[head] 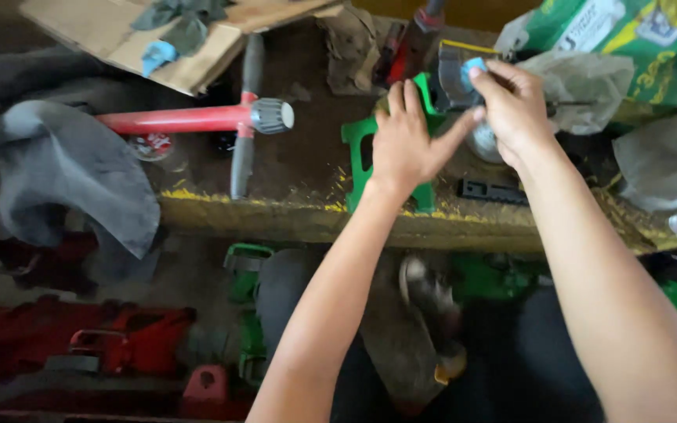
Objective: The person picks up a green metal part and a black metal part from a cluttered workbench. They use a blue cloth to wipe the black metal part, cleaning its surface and edges. The person then wipes the green metal part with the same cloth.
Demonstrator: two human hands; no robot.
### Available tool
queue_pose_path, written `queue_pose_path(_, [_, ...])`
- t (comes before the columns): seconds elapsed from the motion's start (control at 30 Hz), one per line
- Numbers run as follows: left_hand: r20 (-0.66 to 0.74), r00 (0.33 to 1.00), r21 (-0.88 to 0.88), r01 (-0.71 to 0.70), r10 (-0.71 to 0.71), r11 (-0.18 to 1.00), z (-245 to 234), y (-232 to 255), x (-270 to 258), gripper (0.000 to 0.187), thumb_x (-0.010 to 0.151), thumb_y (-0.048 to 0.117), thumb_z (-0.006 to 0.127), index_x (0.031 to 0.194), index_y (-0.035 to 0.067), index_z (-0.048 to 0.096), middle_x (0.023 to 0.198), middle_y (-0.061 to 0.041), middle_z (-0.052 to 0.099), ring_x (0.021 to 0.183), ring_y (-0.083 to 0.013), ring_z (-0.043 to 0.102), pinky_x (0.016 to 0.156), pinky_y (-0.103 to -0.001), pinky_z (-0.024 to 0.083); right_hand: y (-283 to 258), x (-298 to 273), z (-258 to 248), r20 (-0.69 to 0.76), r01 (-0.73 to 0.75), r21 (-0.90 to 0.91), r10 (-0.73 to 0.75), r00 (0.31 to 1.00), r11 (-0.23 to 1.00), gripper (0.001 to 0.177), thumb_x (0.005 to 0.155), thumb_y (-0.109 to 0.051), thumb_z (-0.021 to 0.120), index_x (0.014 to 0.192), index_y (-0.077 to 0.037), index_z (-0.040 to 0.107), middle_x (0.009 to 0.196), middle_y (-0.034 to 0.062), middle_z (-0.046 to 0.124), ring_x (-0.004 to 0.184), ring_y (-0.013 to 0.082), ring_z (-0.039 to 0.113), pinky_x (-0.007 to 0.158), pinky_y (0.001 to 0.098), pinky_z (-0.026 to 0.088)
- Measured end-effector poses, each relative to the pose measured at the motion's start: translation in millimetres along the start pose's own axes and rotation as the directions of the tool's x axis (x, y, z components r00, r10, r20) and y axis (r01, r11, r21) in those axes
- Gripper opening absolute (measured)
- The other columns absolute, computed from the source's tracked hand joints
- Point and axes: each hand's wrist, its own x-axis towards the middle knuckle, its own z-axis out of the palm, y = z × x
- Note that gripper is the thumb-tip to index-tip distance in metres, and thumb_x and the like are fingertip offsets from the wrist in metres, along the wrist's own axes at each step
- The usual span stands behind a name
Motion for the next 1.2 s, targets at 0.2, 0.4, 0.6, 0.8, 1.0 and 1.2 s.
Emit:
queue_pose_path(0.2, [0.106, 0.991, 0.153, -0.1, 0.084, 0.983, -20, 10, -4, 0.114, 0.076, 0.065, 0.07, 0.149, -0.014, 0.033, 0.154, -0.03, 0.041, 0.106, -0.0474, 0.062, 0.082, -0.048, 0.059, -4, 13, 24, -0.019, 0.037, -0.054, -0.038, 0.999, 0.998, 0.031, 0.108, -0.027, 0.074, 0.119, 0.002, 0.078, 0.106, 0.0032, 0.078, 0.091, 0.0064, 0.068, 0.082, 0.0244, 0.055])
queue_pose_path(0.4, [0.125, 0.99, 0.256, -0.097, 0.066, 0.962, -18, 17, -4, 0.102, 0.079, 0.048, 0.073, 0.15, -0.014, 0.033, 0.156, -0.027, 0.04, 0.1, -0.0429, 0.063, 0.079, -0.044, 0.06, -64, -24, 28, 0.135, 0.395, -0.756, -0.465, 0.875, 0.522, 0.024, 0.098, -0.025, 0.08, 0.104, -0.002, 0.08, 0.082, 0.0229, 0.072, 0.076, 0.0333, 0.071, 0.07, 0.0421, 0.055])
queue_pose_path(0.6, [0.21, 0.978, 0.224, -0.065, 0.017, 0.972, -22, 19, 7, 0.105, 0.074, 0.045, 0.08, 0.145, -0.017, 0.033, 0.151, -0.034, 0.039, 0.107, -0.0485, 0.059, 0.088, -0.05, 0.053, -26, -13, 27, 0.032, 0.454, -0.513, -0.512, 0.858, 0.728, 0.023, 0.106, -0.022, 0.072, 0.118, -0.003, 0.075, 0.093, 0.0163, 0.075, 0.085, 0.0223, 0.077, 0.077, 0.0357, 0.057])
queue_pose_path(0.8, [0.2, 0.979, 0.219, -0.073, 0.028, 0.973, -7, 9, 22, 0.1, 0.068, 0.04, 0.085, 0.138, -0.016, 0.041, 0.133, -0.033, 0.053, 0.106, -0.0486, 0.058, 0.092, -0.051, 0.051, 36, 39, 43, 0.222, 0.121, 0.318, -0.198, 0.955, 0.94, 0.029, 0.109, -0.021, 0.057, 0.122, 0.001, 0.07, 0.108, 0.0005, 0.075, 0.098, 0.0089, 0.066, 0.09, 0.0242, 0.053])
queue_pose_path(1.0, [0.175, 0.984, 0.138, 0.014, -0.039, 0.99, -4, 13, 27, 0.073, 0.069, 0.029, 0.081, 0.128, -0.006, 0.055, 0.121, -0.026, 0.06, 0.11, -0.0466, 0.06, 0.096, -0.05, 0.052, 8, 26, 53, 0.065, 0.167, 0.29, -0.193, 0.979, 0.942, 0.031, 0.108, -0.026, 0.061, 0.101, 0.002, 0.072, 0.091, 0.0054, 0.076, 0.083, 0.0108, 0.067, 0.076, 0.026, 0.053])
queue_pose_path(1.2, [0.074, 0.996, 0.06, -0.052, 0.048, 0.997, -2, 14, 27, 0.086, 0.066, 0.025, 0.083, 0.137, -0.01, 0.047, 0.124, -0.029, 0.058, 0.111, -0.0476, 0.059, 0.096, -0.051, 0.05, 43, 30, 44, -0.134, 0.151, 0.028, -0.146, 0.98, 0.988, 0.033, 0.11, -0.031, 0.059, 0.097, -0.002, 0.067, 0.089, 0.0066, 0.07, 0.081, 0.0095, 0.062, 0.076, 0.0254, 0.048])
